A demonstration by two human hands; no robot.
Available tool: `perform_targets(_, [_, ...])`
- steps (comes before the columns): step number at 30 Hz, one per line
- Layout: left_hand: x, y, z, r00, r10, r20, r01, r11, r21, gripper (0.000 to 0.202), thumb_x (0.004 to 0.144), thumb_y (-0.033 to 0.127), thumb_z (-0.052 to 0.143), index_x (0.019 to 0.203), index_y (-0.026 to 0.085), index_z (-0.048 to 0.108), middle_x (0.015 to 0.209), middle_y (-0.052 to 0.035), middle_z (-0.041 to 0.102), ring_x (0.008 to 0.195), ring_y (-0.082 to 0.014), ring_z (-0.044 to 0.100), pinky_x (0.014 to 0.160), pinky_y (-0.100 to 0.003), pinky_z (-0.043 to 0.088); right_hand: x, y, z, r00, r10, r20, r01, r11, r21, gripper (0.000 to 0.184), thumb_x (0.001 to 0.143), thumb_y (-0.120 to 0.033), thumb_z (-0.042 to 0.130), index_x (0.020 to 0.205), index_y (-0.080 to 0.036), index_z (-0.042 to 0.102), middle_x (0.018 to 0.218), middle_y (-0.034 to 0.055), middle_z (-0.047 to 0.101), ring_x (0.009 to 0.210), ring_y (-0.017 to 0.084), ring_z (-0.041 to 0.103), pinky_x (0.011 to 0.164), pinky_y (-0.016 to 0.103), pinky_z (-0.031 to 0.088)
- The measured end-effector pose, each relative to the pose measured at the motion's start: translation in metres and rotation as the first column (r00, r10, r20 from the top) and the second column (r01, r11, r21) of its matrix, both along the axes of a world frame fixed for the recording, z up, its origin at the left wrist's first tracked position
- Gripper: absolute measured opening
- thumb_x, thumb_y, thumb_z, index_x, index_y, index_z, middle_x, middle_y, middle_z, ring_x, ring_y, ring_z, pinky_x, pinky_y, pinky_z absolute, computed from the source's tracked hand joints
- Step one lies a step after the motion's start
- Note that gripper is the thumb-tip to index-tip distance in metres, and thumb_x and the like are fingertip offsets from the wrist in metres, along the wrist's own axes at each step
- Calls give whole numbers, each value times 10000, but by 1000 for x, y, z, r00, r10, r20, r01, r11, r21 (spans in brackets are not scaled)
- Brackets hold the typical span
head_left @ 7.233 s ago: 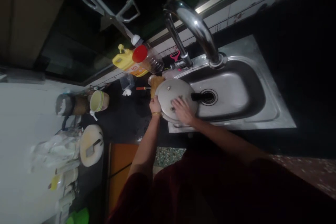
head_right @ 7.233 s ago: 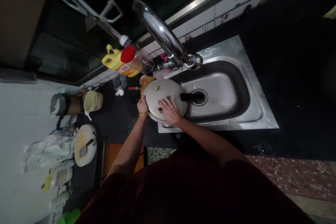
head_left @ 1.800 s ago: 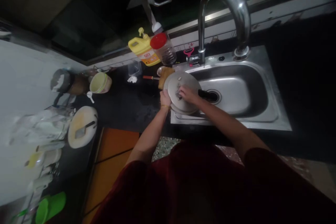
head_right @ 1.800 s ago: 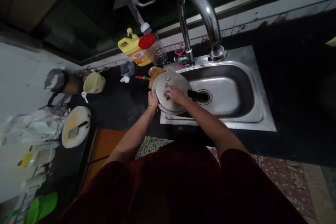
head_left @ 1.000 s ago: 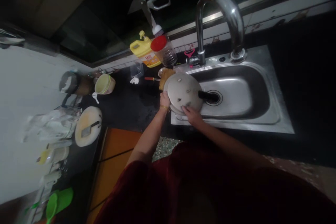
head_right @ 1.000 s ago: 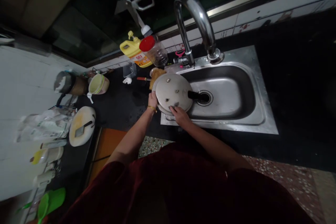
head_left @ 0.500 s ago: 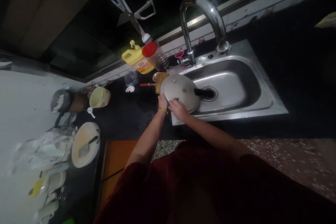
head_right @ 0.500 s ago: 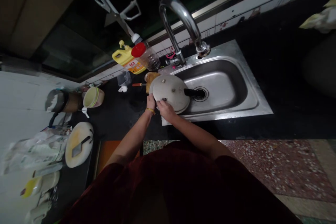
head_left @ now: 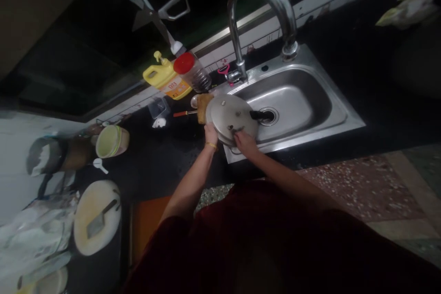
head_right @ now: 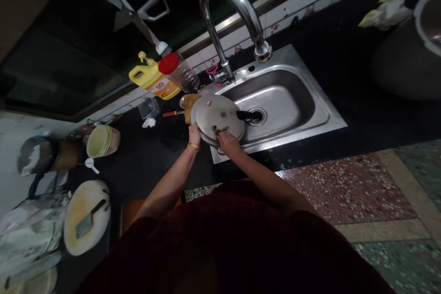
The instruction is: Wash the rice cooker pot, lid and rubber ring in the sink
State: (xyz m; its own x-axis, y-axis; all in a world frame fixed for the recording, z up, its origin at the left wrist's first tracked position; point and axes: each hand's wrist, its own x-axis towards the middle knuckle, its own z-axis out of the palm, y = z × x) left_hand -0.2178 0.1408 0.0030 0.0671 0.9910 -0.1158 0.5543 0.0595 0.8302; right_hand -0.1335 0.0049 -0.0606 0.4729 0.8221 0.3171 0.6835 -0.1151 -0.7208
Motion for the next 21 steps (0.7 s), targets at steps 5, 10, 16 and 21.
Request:
perform_targets(5, [0,-1,-2,1000,17,-19,-17,1000,15,273,925,332,386,736,178,509,759,-26,582,886,-153,575,852,-267,443,-9,15,11,996,85,-4,-85,996,-20,338,976,-264,306,927,-169,627,874,113,615,855,220,567,802,339,449])
perform_targets(10, [-1,0,-6,999,3,-37,-2,1000,14,303,922,330,349,726,172,517,767,-31,592,865,-161,585,825,-276,453,-29,13,0,994,99,-42,-97,994,57,279,965,-251,347,1001,-179,614,920,107,604,926,225,549,862,359,445])
perform_targets(16, [2,-4,-3,992,68,-107,-63,996,57,305,930,326,339,847,155,576,901,-95,662,1009,-197,597,899,-291,446,48,39,-36,900,-350,-259,311,933,-178,219,903,-204,412,1002,-123,589,1019,164,594,1007,276,530,911,450,441])
perform_targets(21, [-3,-7,0,999,-21,-41,23,999,37,436,955,426,293,875,147,619,909,-100,678,998,-191,614,882,-296,478,93,70,-40,905,-294,-307,238,949,-205,307,919,-210,358,1120,-92,556,1157,194,571,1115,280,508,984,463,398])
